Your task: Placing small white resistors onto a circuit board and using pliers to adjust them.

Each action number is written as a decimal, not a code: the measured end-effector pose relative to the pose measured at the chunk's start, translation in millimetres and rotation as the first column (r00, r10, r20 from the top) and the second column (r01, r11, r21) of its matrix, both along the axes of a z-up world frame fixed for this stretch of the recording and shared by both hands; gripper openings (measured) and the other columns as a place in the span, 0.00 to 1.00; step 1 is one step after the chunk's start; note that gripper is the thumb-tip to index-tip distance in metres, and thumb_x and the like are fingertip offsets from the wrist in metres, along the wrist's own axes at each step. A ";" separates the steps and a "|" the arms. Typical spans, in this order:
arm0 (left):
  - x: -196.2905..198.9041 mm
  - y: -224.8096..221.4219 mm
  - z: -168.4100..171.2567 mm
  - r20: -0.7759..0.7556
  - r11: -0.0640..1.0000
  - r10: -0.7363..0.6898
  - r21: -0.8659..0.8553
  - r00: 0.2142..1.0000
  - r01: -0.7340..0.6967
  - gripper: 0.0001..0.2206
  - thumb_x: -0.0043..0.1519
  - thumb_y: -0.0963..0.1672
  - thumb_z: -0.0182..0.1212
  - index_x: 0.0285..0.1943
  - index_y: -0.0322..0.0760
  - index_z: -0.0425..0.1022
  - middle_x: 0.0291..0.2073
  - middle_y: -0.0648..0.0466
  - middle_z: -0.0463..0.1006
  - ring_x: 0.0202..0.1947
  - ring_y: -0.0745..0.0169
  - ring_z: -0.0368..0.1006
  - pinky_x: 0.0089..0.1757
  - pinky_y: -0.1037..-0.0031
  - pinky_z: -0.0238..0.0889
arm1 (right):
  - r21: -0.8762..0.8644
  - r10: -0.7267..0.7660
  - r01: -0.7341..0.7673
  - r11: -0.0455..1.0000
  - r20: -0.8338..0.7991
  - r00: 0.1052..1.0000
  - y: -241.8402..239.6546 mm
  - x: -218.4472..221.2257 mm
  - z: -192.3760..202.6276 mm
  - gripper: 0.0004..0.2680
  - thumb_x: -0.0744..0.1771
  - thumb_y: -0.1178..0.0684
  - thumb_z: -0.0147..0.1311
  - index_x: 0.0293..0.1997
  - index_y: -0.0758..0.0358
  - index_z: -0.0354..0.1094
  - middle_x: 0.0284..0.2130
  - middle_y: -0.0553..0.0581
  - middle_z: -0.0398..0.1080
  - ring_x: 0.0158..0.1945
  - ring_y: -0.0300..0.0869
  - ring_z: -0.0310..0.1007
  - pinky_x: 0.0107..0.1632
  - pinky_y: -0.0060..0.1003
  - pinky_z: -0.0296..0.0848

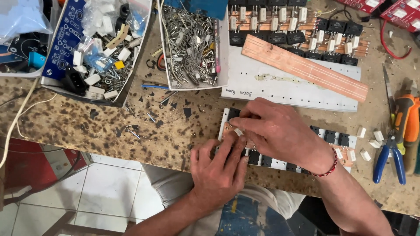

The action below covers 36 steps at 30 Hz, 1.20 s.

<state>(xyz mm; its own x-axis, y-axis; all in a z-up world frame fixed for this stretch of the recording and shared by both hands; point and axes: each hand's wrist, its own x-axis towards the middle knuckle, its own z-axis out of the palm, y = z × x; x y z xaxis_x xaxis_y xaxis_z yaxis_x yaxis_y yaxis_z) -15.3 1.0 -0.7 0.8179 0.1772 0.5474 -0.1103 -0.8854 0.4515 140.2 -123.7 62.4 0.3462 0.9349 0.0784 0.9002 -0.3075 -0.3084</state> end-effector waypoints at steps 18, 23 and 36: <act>0.4 -5.2 -6.6 0.051 0.999 0.039 -0.013 0.998 -0.039 0.15 0.64 0.47 0.57 0.55 0.39 0.83 0.58 0.54 0.79 0.44 0.53 0.69 0.43 0.59 0.59 | -0.121 0.093 -0.101 0.988 -0.074 0.993 7.4 11.9 9.4 0.09 0.65 0.57 0.63 0.48 0.58 0.76 0.40 0.55 0.69 0.26 0.46 0.71 0.20 0.40 0.71; -0.9 -7.4 -8.7 0.038 1.000 0.023 0.001 0.999 -0.023 0.17 0.67 0.47 0.54 0.58 0.36 0.82 0.59 0.51 0.77 0.46 0.52 0.68 0.43 0.58 0.61 | -0.175 0.111 -0.140 0.975 -0.165 0.980 15.8 17.9 13.5 0.06 0.66 0.52 0.62 0.44 0.59 0.73 0.35 0.54 0.66 0.26 0.43 0.66 0.21 0.38 0.67; -1.4 -9.8 -9.8 0.047 0.999 0.041 0.028 0.998 -0.042 0.17 0.68 0.47 0.53 0.57 0.37 0.83 0.60 0.53 0.76 0.46 0.52 0.69 0.44 0.58 0.61 | -0.017 0.222 -0.230 0.973 -0.203 0.954 9.6 24.5 -0.3 0.11 0.59 0.72 0.58 0.39 0.65 0.70 0.33 0.52 0.65 0.36 0.45 0.67 0.35 0.38 0.72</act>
